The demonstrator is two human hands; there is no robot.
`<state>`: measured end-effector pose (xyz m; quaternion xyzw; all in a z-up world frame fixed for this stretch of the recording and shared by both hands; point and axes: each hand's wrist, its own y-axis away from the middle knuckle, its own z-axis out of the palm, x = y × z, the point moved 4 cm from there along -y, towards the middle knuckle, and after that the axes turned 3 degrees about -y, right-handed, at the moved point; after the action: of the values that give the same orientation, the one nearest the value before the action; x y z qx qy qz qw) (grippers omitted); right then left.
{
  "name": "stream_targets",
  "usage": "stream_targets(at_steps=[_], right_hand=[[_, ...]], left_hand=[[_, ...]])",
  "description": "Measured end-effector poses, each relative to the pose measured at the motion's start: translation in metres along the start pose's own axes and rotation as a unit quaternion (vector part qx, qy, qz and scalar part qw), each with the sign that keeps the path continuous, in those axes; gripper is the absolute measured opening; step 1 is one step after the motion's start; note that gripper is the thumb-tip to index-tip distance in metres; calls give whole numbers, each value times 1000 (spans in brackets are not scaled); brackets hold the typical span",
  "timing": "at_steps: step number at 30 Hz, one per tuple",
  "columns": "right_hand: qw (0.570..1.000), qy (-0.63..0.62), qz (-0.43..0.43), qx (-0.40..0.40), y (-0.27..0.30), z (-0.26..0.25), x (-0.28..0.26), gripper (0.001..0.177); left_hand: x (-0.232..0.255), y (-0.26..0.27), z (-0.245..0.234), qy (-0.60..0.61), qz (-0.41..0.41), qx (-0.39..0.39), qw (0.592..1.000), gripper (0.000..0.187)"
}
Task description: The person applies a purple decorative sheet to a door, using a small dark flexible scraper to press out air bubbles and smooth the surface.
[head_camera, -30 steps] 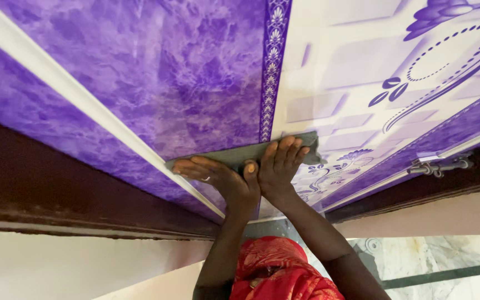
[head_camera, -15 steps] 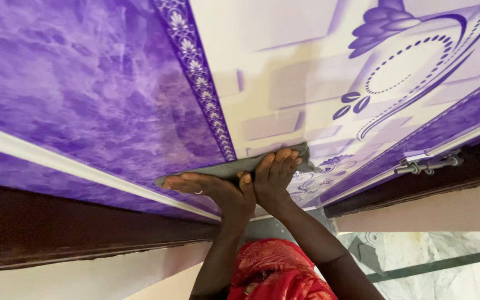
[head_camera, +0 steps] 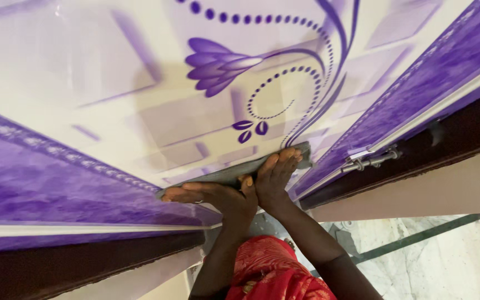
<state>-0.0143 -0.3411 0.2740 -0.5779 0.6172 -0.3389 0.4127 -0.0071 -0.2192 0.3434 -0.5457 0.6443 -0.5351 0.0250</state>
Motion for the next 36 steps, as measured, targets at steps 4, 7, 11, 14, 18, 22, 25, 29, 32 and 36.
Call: stream_targets(at_steps=[4,7,11,14,18,22,25,29,32,36], right_hand=[[1000,20,3,0,1,-12,51,94],[999,9,12,-32,6,-24,87,94],[999,28,12,-43,11,-30,130,91],[998,23,24,-62,17,-40,161,86],[996,-10,37,-79,7,-53,192,99],[998,21,35,-55,-10,-66,215,100],[997,-14,43,-59,-11,-71,232,105],[994,-30,57,-85,-1,-74,244,104],[991,-62,79,-83,8,-70,257,105],[987,-90,118,-58,21,-59,268,106]], left_hand=[[39,13,30,-14,4,18,1000,112],[67,25,49,-7,11,9,1000,111],[98,42,74,-3,17,-1,1000,113],[121,53,90,-5,15,-3,1000,112],[151,67,109,-4,20,-11,1000,109],[174,79,125,15,8,-12,1000,104],[183,87,137,1,28,-15,999,106],[183,102,150,0,22,-31,999,109],[182,113,158,0,39,-41,998,114],[181,125,169,0,37,-62,997,117]])
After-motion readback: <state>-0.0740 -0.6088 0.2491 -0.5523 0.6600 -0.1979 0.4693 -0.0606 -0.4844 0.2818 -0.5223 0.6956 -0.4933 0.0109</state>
